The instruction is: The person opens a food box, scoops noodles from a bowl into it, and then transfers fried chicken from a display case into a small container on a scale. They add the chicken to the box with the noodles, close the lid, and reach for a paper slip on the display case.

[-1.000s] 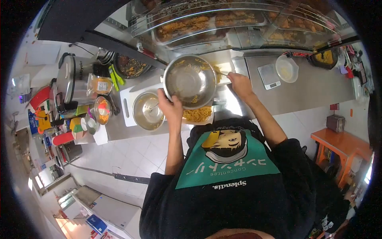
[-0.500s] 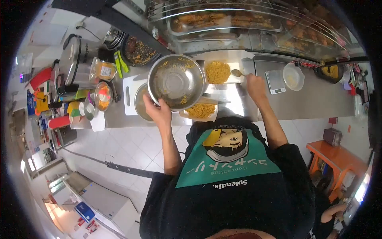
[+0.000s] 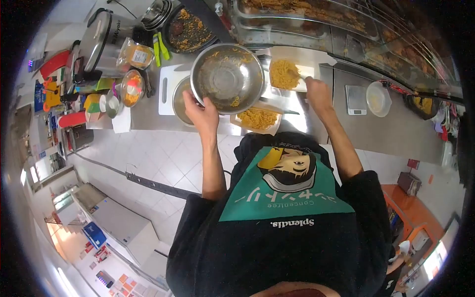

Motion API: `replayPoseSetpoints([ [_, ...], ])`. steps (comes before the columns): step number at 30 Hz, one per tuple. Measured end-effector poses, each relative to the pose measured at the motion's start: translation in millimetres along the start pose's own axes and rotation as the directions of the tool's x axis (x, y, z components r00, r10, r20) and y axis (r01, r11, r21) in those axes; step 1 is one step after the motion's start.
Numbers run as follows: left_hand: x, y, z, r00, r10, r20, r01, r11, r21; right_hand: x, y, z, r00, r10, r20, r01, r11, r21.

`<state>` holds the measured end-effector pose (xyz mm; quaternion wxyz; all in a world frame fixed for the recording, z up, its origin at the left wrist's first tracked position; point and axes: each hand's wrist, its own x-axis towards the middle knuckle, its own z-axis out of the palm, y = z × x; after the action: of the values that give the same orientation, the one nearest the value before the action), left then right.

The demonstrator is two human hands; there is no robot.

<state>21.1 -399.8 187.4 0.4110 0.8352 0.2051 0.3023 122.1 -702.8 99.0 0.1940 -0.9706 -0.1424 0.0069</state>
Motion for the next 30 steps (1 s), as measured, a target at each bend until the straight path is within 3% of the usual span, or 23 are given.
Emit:
replayPoseSetpoints([
  [3,0,-4,8,1.0,-0.008,0.022,0.008,1.0,-0.013,7,8,0,0.997,-0.074,0.036,0.077,0.993,-0.085],
  [5,-7,-2,11,0.999,-0.025,0.041,0.025,1.0,0.0,-2,-9,-54,0.993,0.04,-0.112,-0.032,0.997,0.075],
  [8,-12,1,31,0.995,-0.068,0.08,0.076,0.99,-0.116,-8,-26,-105,0.983,0.113,-0.145,-0.111,0.994,0.024],
  [9,-13,4,37,0.995,-0.061,0.081,0.071,0.99,-0.122,-12,-29,-108,0.981,0.116,-0.153,-0.114,0.993,0.023],
  [10,-15,9,43,0.992,-0.039,0.119,0.052,0.994,-0.101,-14,-33,-110,0.982,0.036,-0.183,-0.006,0.987,0.162],
  [11,-16,14,50,0.987,-0.015,0.158,0.028,0.996,-0.082,-14,-38,-112,0.973,-0.039,-0.228,0.107,0.951,0.292],
  [12,-17,26,56,0.984,0.02,0.178,-0.018,1.0,-0.017,-12,-42,-104,0.97,-0.032,-0.239,0.102,0.952,0.289],
  [15,-19,40,74,0.96,0.031,0.277,-0.019,0.999,-0.047,-1,-52,-60,0.973,-0.042,-0.226,0.099,0.964,0.247],
  [18,-21,40,85,0.949,0.033,0.314,-0.013,0.998,-0.067,8,-45,-34,0.944,-0.11,-0.312,0.19,0.952,0.239],
  [20,-18,41,86,0.947,0.052,0.316,-0.042,0.998,-0.038,10,-21,-25,0.984,-0.077,-0.163,0.093,0.991,0.094],
  [21,-15,38,84,0.945,0.039,0.324,-0.045,0.999,0.011,7,-11,-28,0.983,-0.074,-0.17,0.092,0.991,0.1],
  [23,-12,36,84,0.949,0.031,0.313,-0.053,0.997,0.062,2,6,-37,0.999,-0.026,0.026,0.024,0.996,0.083],
  [25,-16,36,85,0.941,0.005,0.337,-0.088,0.969,0.23,-7,0,-35,0.996,-0.06,0.069,0.056,0.997,0.058],
  [27,-21,38,89,0.947,0.035,0.318,-0.144,0.934,0.326,-17,-22,-28,0.955,-0.259,0.144,0.248,0.965,0.086],
  [30,-22,49,92,0.95,0.024,0.311,-0.163,0.889,0.429,-9,-22,14,0.966,-0.192,0.175,0.185,0.981,0.057],
])
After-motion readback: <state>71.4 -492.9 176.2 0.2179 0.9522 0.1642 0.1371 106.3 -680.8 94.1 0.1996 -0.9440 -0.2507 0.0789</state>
